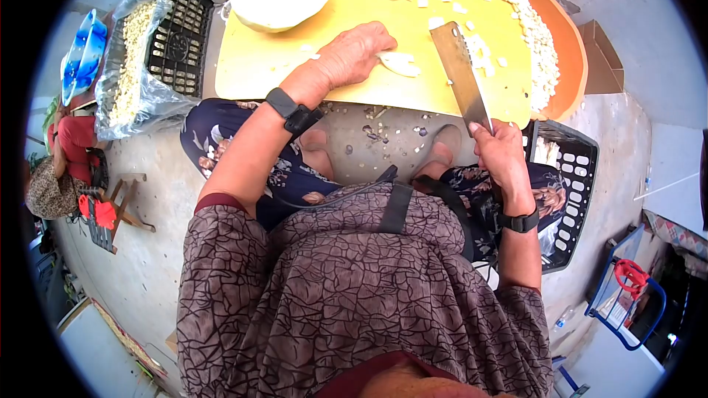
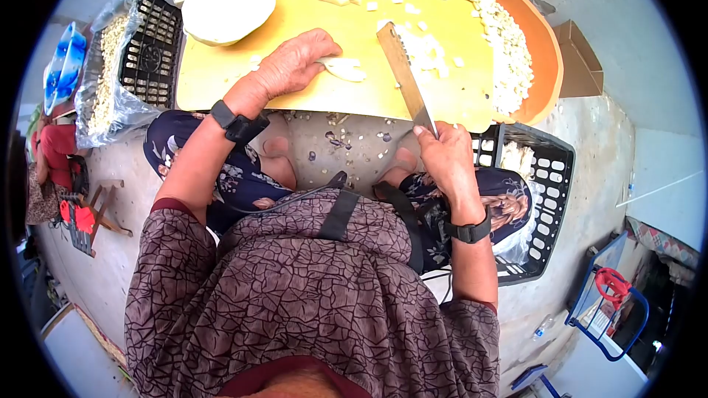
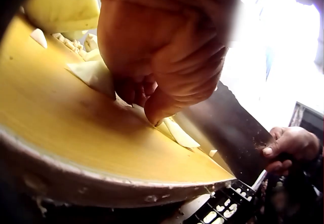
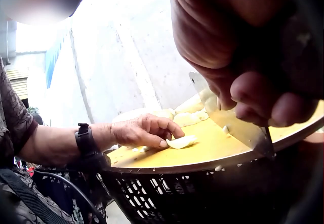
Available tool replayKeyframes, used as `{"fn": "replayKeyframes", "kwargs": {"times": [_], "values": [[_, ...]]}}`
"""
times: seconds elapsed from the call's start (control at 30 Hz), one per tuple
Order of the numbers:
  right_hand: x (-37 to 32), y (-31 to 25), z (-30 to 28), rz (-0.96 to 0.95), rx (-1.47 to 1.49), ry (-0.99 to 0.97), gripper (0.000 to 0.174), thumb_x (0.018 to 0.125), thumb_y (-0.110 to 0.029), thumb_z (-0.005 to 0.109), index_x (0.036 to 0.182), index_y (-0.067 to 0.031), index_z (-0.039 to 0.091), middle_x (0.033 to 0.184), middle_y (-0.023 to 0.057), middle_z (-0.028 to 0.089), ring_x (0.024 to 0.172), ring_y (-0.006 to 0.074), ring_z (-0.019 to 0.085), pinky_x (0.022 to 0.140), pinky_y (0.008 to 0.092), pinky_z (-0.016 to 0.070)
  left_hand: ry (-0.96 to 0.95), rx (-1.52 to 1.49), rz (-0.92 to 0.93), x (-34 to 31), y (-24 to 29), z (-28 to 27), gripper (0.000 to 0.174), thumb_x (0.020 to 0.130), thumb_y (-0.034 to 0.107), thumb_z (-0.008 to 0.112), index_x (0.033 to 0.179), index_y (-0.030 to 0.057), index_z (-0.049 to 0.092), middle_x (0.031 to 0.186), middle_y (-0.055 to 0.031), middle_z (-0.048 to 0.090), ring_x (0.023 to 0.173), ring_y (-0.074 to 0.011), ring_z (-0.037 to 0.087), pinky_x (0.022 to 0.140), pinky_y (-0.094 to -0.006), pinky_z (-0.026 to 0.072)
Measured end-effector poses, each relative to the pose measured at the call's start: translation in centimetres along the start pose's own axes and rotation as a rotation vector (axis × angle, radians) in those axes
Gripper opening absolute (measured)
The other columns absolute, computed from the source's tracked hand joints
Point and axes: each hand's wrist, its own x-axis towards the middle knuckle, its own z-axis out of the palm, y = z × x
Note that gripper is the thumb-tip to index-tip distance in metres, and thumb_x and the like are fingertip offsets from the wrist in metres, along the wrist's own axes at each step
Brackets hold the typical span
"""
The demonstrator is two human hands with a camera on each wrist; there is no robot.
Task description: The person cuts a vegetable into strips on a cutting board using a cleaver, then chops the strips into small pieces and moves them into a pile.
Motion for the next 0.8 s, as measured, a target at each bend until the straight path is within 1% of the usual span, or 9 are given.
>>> {"fn": "replayKeyframes", "kwargs": {"times": [0.13, 0.23, 0.33, 0.43, 0.47, 0.53, 0.57, 0.7, 0.8], "values": [[-0.2, -0.4, 0.0, -0.009, -0.020, 0.004, 0.027, 0.090, -0.017, 0.065, 0.091, 0.0092, 0.070, 0.057, 0.0117, 0.058, 0.053, 0.0154, 0.050, 0.056, 0.0365, 0.0444, 0.015, 0.104, -0.050, 0.0, 0.2, -0.1, 0.028, 0.081, 0.001, 0.062, 0.109, 0.0046, 0.062, 0.103, -0.0137, 0.058, 0.102, -0.0355, 0.059, 0.090, -0.0422, 0.0501], [-0.2, -0.4, 0.0, 0.002, -0.052, 0.005, 0.027, 0.090, -0.017, 0.065, 0.092, 0.0091, 0.070, 0.057, 0.0125, 0.059, 0.053, 0.0163, 0.051, 0.056, 0.0371, 0.0450, 0.055, 0.209, -0.161, 0.2, -0.1, -0.6, 0.026, 0.081, 0.002, 0.063, 0.107, 0.0042, 0.063, 0.101, -0.0149, 0.058, 0.102, -0.0364, 0.059, 0.090, -0.0433, 0.0501], [0.0, -0.1, 0.0, -0.013, -0.055, 0.006, 0.027, 0.090, -0.017, 0.064, 0.092, 0.0094, 0.069, 0.057, 0.0129, 0.058, 0.053, 0.0175, 0.053, 0.056, 0.0381, 0.0455, 0.108, 0.341, -0.177, 0.2, 0.5, -1.3, 0.023, 0.081, 0.003, 0.064, 0.104, 0.0040, 0.065, 0.102, -0.0146, 0.060, 0.101, -0.0357, 0.060, 0.090, -0.0431, 0.0501], [0.2, 0.1, -0.1, -0.051, -0.105, 0.008, 0.028, 0.091, -0.019, 0.064, 0.091, 0.0096, 0.068, 0.056, 0.0139, 0.058, 0.052, 0.0199, 0.055, 0.056, 0.0391, 0.0458, 0.172, 0.261, 0.031, -0.2, 2.3, -1.6, 0.022, 0.081, 0.005, 0.066, 0.103, 0.0041, 0.066, 0.103, -0.0138, 0.061, 0.100, -0.0343, 0.060, 0.090, -0.0429, 0.0503], [0.3, 0.1, -0.1, -0.068, -0.132, 0.009, 0.029, 0.091, -0.019, 0.064, 0.091, 0.0096, 0.067, 0.056, 0.0143, 0.058, 0.052, 0.0208, 0.056, 0.056, 0.0394, 0.0458, 0.143, 0.218, 0.048, -0.3, 2.6, -1.1, 0.022, 0.081, 0.005, 0.066, 0.103, 0.0043, 0.066, 0.104, -0.0133, 0.062, 0.100, -0.0338, 0.060, 0.090, -0.0428, 0.0502], [0.0, -0.8, -0.3, 0.023, -0.097, -0.023, 0.030, 0.091, -0.020, 0.064, 0.092, 0.0094, 0.067, 0.057, 0.0159, 0.058, 0.052, 0.0235, 0.057, 0.057, 0.0399, 0.0462, 0.092, 0.134, 0.082, -0.5, 2.7, 0.4, 0.023, 0.081, 0.006, 0.067, 0.104, 0.0047, 0.066, 0.106, -0.0124, 0.062, 0.100, -0.0327, 0.061, 0.090, -0.0428, 0.0500], [-0.1, -1.1, -0.4, 0.068, -0.080, -0.037, 0.030, 0.092, -0.021, 0.064, 0.092, 0.0092, 0.067, 0.058, 0.0167, 0.059, 0.052, 0.0248, 0.058, 0.057, 0.0402, 0.0464, 0.066, 0.130, 0.073, -0.6, 2.7, 1.0, 0.022, 0.082, 0.008, 0.067, 0.103, 0.0049, 0.065, 0.101, -0.0121, 0.061, 0.098, -0.0327, 0.061, 0.087, -0.0427, 0.0508], [0.2, -0.5, -0.2, 0.006, -0.135, -0.019, 0.032, 0.092, -0.023, 0.064, 0.092, 0.0088, 0.067, 0.061, 0.0186, 0.060, 0.054, 0.0274, 0.060, 0.058, 0.0405, 0.0471, 0.113, 0.042, 0.047, 0.0, 3.6, 2.8, 0.019, 0.083, 0.009, 0.067, 0.102, 0.0051, 0.064, 0.090, -0.0125, 0.056, 0.093, -0.0326, 0.060, 0.080, -0.0416, 0.0525], [0.1, -0.8, -0.3, -0.006, -0.157, -0.009, 0.033, 0.092, -0.024, 0.063, 0.095, 0.0089, 0.067, 0.063, 0.0201, 0.061, 0.057, 0.0286, 0.061, 0.061, 0.0412, 0.0481, 0.105, 0.007, 0.013, 0.9, 4.8, 4.2, 0.019, 0.084, 0.009, 0.067, 0.101, 0.0051, 0.063, 0.090, -0.0122, 0.056, 0.093, -0.0321, 0.060, 0.080, -0.0417, 0.0524]]}}
